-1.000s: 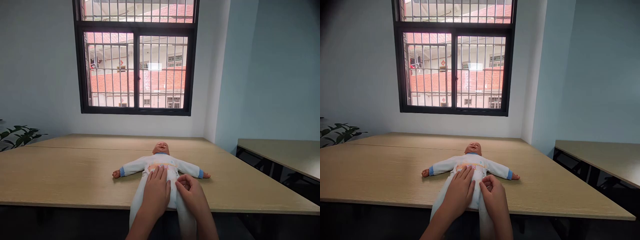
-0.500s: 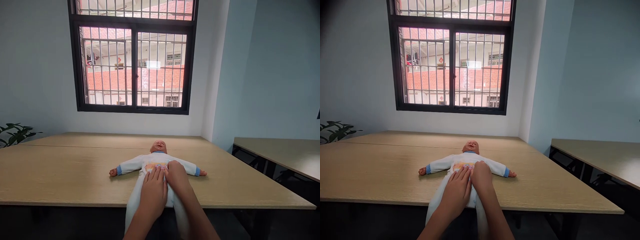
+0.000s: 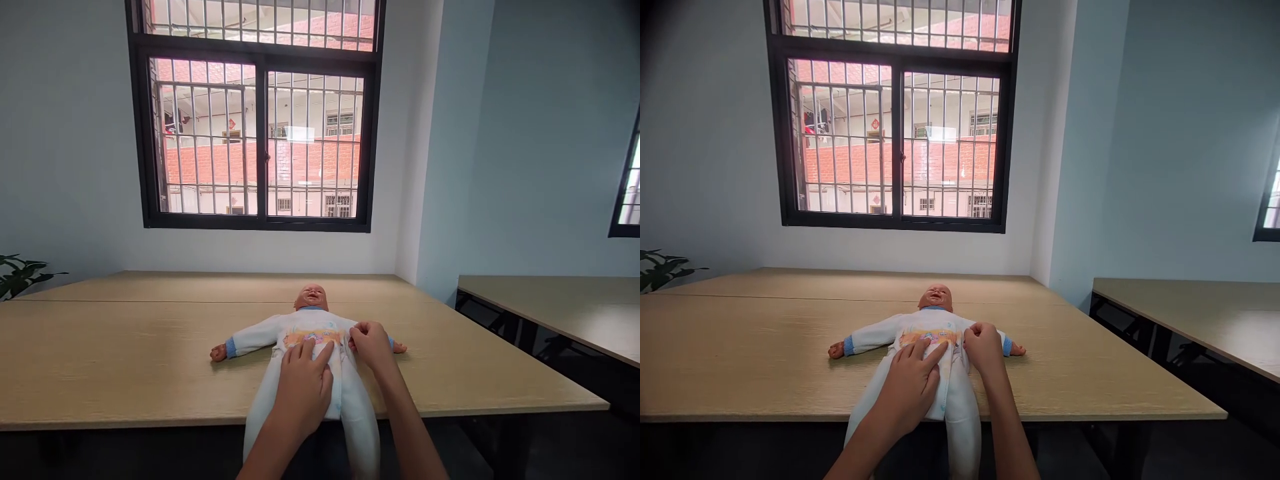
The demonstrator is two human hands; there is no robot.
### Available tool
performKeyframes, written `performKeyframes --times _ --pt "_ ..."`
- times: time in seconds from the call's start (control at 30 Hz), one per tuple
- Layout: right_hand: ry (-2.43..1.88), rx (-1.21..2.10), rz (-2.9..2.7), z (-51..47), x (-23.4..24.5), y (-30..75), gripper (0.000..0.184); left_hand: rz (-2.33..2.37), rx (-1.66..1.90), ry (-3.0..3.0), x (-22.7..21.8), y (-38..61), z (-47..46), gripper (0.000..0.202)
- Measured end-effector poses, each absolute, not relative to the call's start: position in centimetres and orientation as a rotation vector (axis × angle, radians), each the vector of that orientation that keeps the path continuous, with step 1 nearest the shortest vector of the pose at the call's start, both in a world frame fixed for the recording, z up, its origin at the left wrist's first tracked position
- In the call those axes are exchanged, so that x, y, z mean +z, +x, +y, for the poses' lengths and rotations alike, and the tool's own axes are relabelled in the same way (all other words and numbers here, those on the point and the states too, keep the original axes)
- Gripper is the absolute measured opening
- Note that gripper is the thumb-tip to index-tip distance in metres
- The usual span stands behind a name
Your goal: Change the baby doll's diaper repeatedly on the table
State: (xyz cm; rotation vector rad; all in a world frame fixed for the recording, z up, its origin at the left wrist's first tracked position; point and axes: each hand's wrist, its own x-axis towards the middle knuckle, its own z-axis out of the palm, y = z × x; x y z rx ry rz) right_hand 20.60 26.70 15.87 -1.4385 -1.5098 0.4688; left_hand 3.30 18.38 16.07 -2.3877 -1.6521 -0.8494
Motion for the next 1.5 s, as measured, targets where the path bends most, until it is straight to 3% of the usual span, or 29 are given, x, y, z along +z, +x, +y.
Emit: performKeyframes --times 0.5,0.7,0.83,1.13,1.33,1.5 --pt "-1.540 0.239 -1.601 26.5 16.5 18.2 0.013 -1.649 -0.900 -2.328 15.3 3.9 18.5 0.042" --pt "-1.343 0.224 -1.915 25.8 16.5 17.8 0.024 -1.638 -0.894 -2.299 14.9 3.8 18.4 0.042" --pt "-1.274 0.371 -1.783 25.5 16.8 19.7 0.028 -1.616 -0.920 -2.290 14.9 3.7 18.3 0.041" --pt "-1.221 0.275 -1.907 24.5 16.3 18.1 0.033 -1.623 -0.938 -2.320 15.0 4.0 17.9 0.043" --pt "-1.214 0.281 -1.962 24.4 16.6 18.7 0.031 -1.638 -1.316 -2.523 16.7 0.9 18.9 0.036" --pt "-1.202 0.260 -1.845 25.0 17.2 18.0 0.024 -1.984 -1.524 -2.229 17.1 -3.8 22.5 0.025"
